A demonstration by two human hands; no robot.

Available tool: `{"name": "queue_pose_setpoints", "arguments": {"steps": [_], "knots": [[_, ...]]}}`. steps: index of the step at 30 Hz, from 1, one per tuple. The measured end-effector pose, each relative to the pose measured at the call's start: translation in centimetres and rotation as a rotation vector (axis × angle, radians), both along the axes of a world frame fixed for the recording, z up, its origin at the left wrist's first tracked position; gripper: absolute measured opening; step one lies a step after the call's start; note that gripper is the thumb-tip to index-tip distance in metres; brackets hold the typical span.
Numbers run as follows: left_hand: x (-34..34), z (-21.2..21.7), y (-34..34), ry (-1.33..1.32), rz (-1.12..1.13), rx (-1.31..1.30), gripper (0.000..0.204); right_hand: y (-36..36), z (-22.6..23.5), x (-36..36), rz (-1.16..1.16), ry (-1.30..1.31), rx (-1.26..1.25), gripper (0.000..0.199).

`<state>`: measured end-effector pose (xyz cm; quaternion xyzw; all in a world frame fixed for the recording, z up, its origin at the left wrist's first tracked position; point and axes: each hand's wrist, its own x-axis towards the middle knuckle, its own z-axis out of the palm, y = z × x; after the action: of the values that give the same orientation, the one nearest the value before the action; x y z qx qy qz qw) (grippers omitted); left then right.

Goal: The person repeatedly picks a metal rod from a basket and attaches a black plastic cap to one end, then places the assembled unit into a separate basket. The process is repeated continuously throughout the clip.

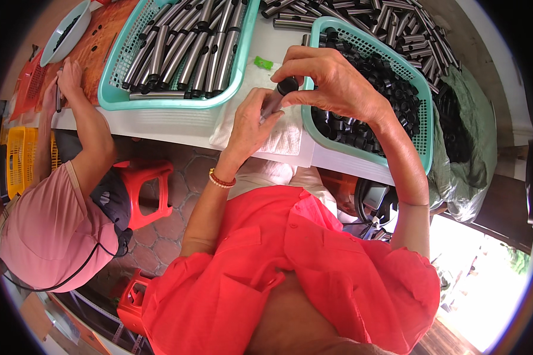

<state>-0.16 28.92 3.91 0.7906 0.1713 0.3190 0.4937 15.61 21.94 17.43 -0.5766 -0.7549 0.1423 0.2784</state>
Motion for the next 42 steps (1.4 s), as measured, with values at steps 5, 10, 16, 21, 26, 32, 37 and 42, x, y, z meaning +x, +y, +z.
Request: {"name": "queue_pose_setpoints", "arguments": {"steps": [5,10,16,21,26,32,37,42], "knots": [[0.0,-0.2,0.1,-0.003,0.004,0.004,0.026,0.4,0.0,0.0,0.000,0.083,-0.054,0.035],[-0.1,-0.1,0.2,-0.010,-0.006,0.017,0.024,0.2,-0.3,0.0,-0.061,0.057,-0.007,0.039],[-0.1,0.0,0.2,0.038,-0.033,0.013,0.028,-0.2,-1.2,-0.8,-0.197,-0.048,0.135,0.042],[-0.1,-0.2,0.1,0.017,-0.028,0.007,0.028,-0.8,-0.9,-1.5,-0.284,-0.186,0.098,0.046],[-0.1,0.0,0.3,0.014,-0.028,0.013,0.029,0.3,2.2,-1.2,-0.227,-0.006,0.033,0.046],[0.2,-2.0,0.3,0.023,0.013,0.062,0.017,3.5,0.5,-2.2,0.188,-0.166,-0.090,0.053],[-0.4,-4.4,0.3,0.046,0.057,0.005,0.017,4.6,-2.1,-2.8,0.261,-0.232,-0.256,0.061],[0.0,-2.0,0.9,0.143,-0.039,0.070,0.028,4.9,-2.7,-2.7,0.165,-0.265,-0.326,0.063]]}}
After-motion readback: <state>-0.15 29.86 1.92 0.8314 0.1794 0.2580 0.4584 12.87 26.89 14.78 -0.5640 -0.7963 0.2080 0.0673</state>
